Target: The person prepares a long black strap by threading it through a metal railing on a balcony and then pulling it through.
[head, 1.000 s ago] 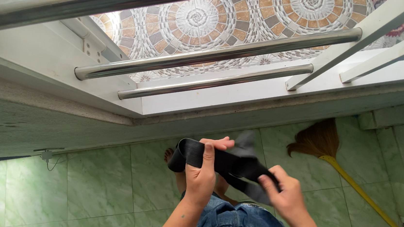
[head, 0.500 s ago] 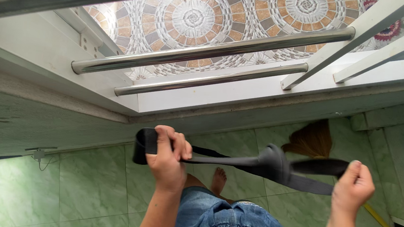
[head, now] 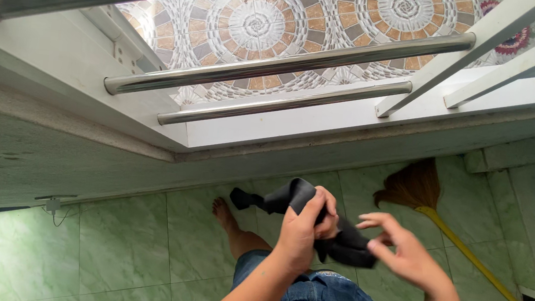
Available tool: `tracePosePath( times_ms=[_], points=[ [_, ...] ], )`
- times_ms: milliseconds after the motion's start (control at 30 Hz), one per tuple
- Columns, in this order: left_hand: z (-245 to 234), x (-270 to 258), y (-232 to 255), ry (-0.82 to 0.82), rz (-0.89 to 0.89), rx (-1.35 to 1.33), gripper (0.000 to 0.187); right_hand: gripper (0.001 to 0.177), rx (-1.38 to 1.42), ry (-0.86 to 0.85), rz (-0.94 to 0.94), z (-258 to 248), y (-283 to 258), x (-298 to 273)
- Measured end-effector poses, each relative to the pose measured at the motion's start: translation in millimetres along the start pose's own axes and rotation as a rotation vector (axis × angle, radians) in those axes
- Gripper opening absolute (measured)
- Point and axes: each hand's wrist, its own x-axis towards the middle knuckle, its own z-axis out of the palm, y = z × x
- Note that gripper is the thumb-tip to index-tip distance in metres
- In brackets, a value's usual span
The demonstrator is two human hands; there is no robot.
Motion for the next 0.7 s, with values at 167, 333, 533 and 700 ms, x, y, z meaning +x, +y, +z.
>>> tracePosePath(
  times_ms=[167,333,533,700],
  points=[
    [9.7,3.0,-13.1,-0.136,-0.203,-0.484,0.044,0.064,0.14,-0.165,-0.096,73.0,30.9,10.0],
    [6.3,1.4,-16.2,-0.194,-0.22,-0.42,0.046,0.051,0.253,0.054,0.101,96.3,50.9,23.1],
    [-23.6,-4.4,1.3,-0.145,-0.143,0.261,0.037,0.059,0.39,0.407,-0.296,81.4,45.3,21.7],
    [-60.9,-14.2,25.2,-0.037,-0.169,1.434,0.044,0.06,0.451,0.682,-0.411,66.9,45.6,4.9]
  ],
)
